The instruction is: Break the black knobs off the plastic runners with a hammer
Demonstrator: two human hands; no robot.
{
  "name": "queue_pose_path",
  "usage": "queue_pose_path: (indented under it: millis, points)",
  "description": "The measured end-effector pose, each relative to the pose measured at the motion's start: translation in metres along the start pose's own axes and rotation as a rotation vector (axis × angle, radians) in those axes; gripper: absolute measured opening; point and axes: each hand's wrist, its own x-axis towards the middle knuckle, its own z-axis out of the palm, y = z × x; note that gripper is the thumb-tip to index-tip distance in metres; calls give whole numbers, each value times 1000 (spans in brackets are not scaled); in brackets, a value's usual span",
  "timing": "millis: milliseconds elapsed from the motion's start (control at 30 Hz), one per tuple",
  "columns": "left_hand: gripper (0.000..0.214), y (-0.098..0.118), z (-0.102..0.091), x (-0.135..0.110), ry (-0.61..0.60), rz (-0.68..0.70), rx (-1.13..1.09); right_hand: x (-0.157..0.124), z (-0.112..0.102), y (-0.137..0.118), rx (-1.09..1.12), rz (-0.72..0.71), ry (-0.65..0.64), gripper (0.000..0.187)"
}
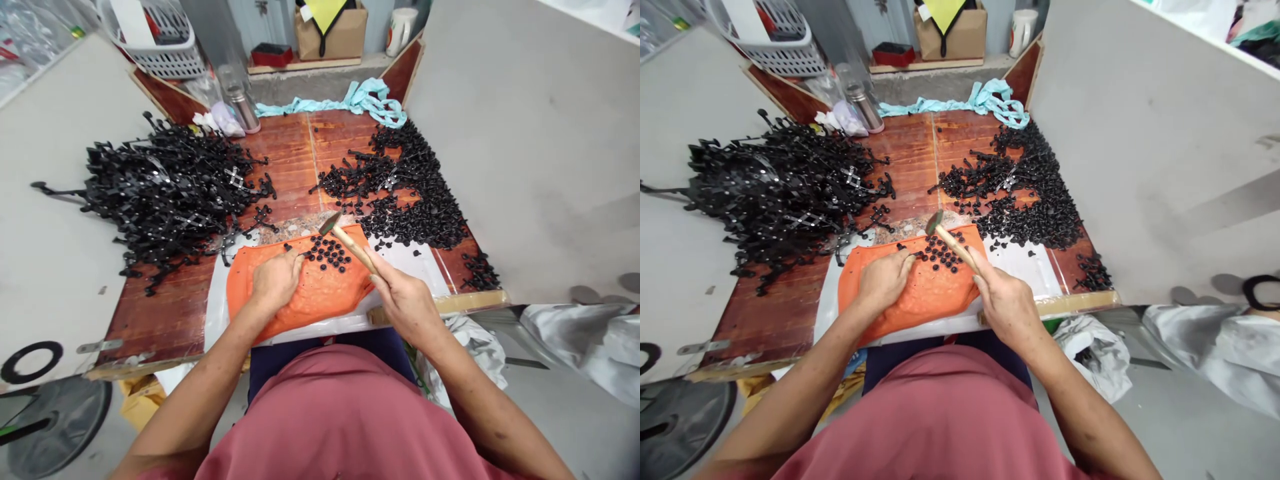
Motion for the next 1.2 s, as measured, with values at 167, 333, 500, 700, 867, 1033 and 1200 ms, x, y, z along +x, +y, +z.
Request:
queue_pose_path:
  millis: [167,333,500,700,867,1033,1200]
  points:
    - [46,-10,-5,0,-37,14,-26,-17,8,10,30,68,-61,51]
    - [45,-6,-1,-15,-28,41,18,-28,12,11,51,72,-79,50]
    - [47,4,2,-26,-87,45,69,-29,12,9,-3,17,-116,51]
    - [46,4,-7,-24,-128,69,72,-30,11,5,-79,-33,-170,54]
    - [47,6,-2,-27,-97,52,82,-33,10,5,-98,-13,-159,53]
    - [45,3,5,-28,-79,36,21,-37,10,7,-99,-10,-182,53]
    - [44,0,1,-29,-79,27,-14,-43,16,7,-38,19,-198,51]
